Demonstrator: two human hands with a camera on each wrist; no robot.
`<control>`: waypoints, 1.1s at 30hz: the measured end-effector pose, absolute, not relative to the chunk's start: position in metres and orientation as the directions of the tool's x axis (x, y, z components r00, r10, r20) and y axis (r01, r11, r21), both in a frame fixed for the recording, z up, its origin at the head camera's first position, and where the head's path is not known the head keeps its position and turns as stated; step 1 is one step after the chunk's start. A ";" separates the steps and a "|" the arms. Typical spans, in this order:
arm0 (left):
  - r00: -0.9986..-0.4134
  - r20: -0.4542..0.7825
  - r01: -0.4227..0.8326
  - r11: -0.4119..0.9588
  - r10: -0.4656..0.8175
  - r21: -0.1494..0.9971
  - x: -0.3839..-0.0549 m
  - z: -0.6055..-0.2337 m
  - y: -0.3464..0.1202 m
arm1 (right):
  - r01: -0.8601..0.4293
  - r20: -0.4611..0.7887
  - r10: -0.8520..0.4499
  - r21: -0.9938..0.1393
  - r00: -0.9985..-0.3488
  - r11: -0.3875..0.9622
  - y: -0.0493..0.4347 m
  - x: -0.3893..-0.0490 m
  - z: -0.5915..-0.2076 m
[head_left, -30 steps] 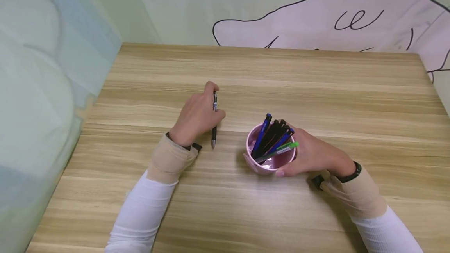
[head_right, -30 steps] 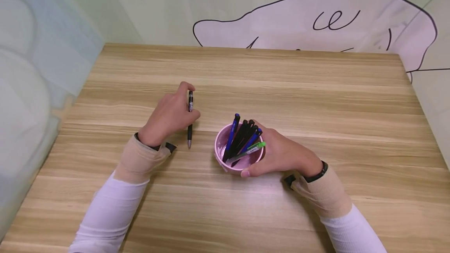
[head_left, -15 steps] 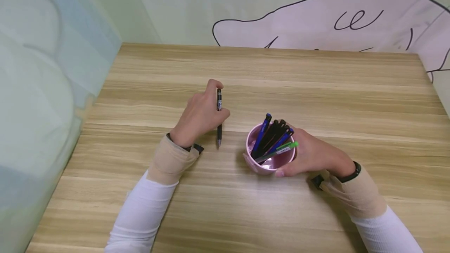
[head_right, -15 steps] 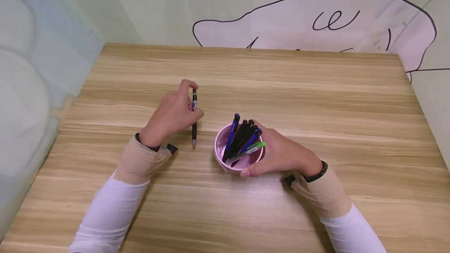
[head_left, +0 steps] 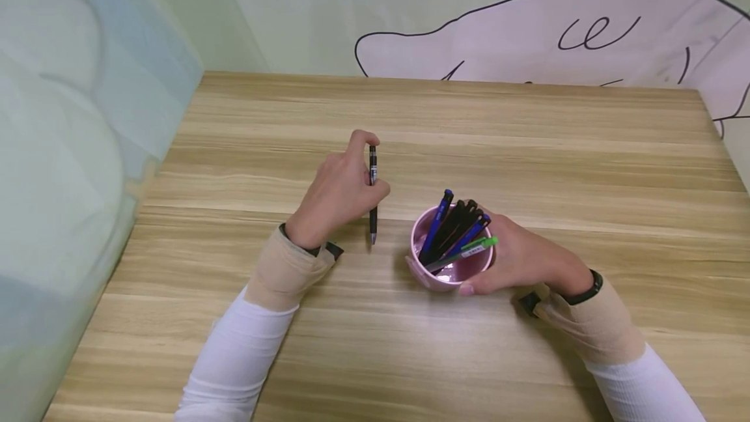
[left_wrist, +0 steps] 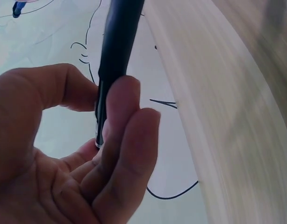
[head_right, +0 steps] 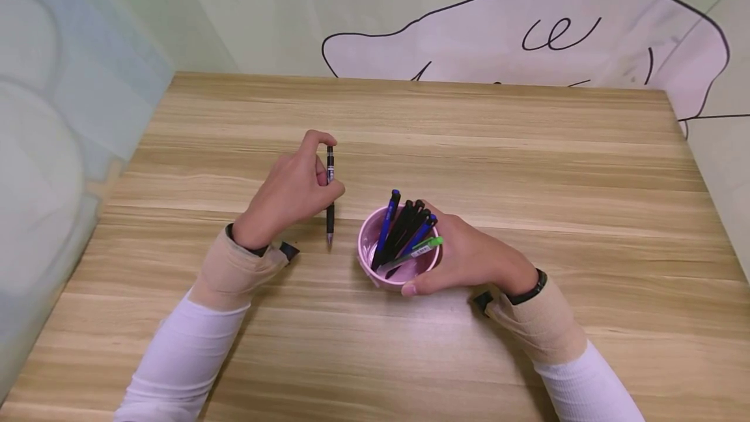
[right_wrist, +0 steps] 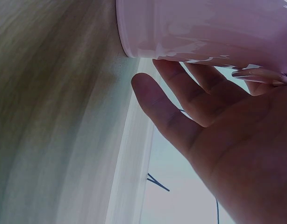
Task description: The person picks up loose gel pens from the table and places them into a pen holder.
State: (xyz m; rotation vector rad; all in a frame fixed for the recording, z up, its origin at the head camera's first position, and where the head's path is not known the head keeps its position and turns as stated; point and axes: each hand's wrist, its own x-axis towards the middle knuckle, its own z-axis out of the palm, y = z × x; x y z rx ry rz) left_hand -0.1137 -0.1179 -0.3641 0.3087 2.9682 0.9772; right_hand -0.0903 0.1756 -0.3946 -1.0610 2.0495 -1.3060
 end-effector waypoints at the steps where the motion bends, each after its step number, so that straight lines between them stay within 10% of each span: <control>1: -0.981 0.064 0.187 0.785 0.185 0.590 -0.113 -0.364 -0.118 | -0.350 0.008 -0.814 -0.905 -0.581 0.241 0.176 -0.090 -0.395; 33: -0.969 0.222 0.247 0.465 0.109 0.850 -0.104 -0.351 -0.105 | -0.362 0.022 -0.817 -0.903 -0.576 0.230 0.176 -0.091 -0.394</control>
